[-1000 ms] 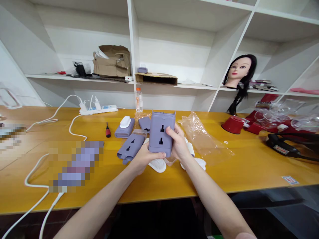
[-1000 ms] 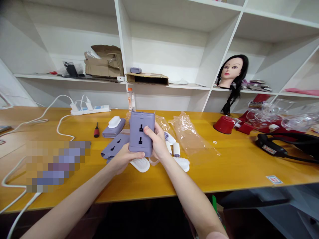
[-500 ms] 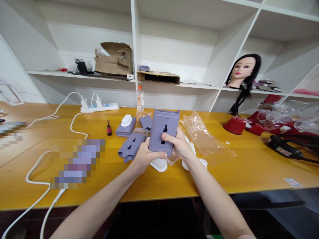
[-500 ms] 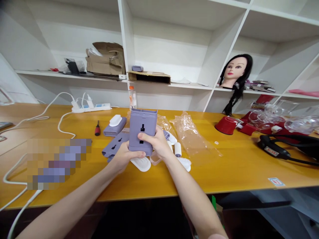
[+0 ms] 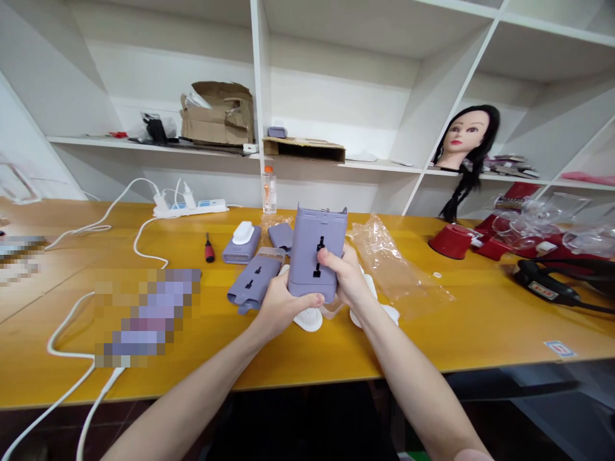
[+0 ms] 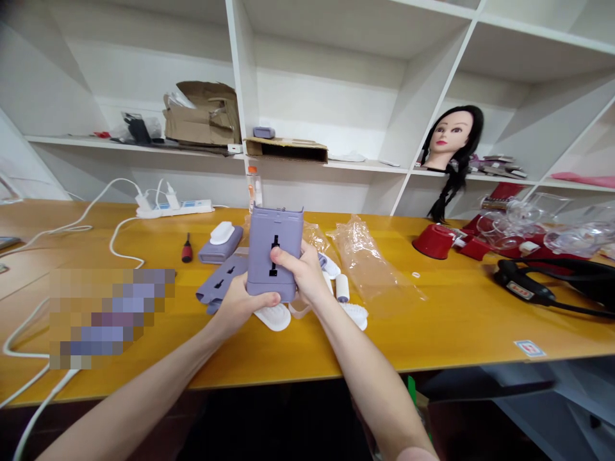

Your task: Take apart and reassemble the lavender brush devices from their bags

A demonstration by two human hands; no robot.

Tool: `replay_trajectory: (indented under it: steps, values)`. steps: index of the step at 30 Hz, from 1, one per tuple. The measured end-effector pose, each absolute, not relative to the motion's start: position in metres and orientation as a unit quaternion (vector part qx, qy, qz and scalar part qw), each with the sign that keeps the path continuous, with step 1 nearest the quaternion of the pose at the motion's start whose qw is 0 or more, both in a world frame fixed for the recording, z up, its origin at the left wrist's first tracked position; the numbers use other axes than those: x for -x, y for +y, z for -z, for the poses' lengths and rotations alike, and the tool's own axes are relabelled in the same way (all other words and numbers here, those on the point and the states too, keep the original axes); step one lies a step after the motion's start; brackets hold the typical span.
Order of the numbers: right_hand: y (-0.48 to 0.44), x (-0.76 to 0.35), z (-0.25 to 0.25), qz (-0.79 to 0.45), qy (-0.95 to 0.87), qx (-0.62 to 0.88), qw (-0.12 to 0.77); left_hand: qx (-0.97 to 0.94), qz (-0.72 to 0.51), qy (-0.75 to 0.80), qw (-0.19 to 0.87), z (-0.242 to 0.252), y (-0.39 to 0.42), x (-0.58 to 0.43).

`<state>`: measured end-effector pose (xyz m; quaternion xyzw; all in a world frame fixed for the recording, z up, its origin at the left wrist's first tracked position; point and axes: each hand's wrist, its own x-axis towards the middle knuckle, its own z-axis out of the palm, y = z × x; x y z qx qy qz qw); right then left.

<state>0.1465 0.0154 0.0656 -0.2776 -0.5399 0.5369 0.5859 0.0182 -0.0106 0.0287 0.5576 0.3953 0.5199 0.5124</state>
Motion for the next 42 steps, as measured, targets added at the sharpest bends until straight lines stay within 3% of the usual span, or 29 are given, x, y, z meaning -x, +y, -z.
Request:
replay_trajectory:
  steps: [9,16,21,31,37,42]
  values:
    - [0.025,-0.161,-0.067,-0.57,-0.57,0.267,0.528,-0.604,-0.49,0.457,0.432,-0.029,-0.005,-0.015]
    - [0.016,-0.142,-0.067,-0.43,-0.549,0.273,0.663,-0.64,-0.392,0.651,0.118,-0.03,0.002,-0.013]
    - [0.016,-0.12,-0.055,-0.393,-0.483,0.363,0.693,-0.675,-0.296,0.676,-0.005,-0.025,0.001,-0.02]
    - [0.013,-0.128,-0.064,-0.322,-0.502,0.37,0.712,-0.678,-0.277,0.681,-0.018,-0.032,-0.008,-0.027]
    - [0.012,-0.121,-0.071,-0.318,-0.526,0.351,0.707,-0.662,-0.374,0.65,0.02,-0.019,-0.002,-0.021]
    - [0.023,-0.131,-0.083,-0.323,-0.558,0.325,0.692,-0.693,-0.499,0.5,0.145,-0.017,0.002,-0.017]
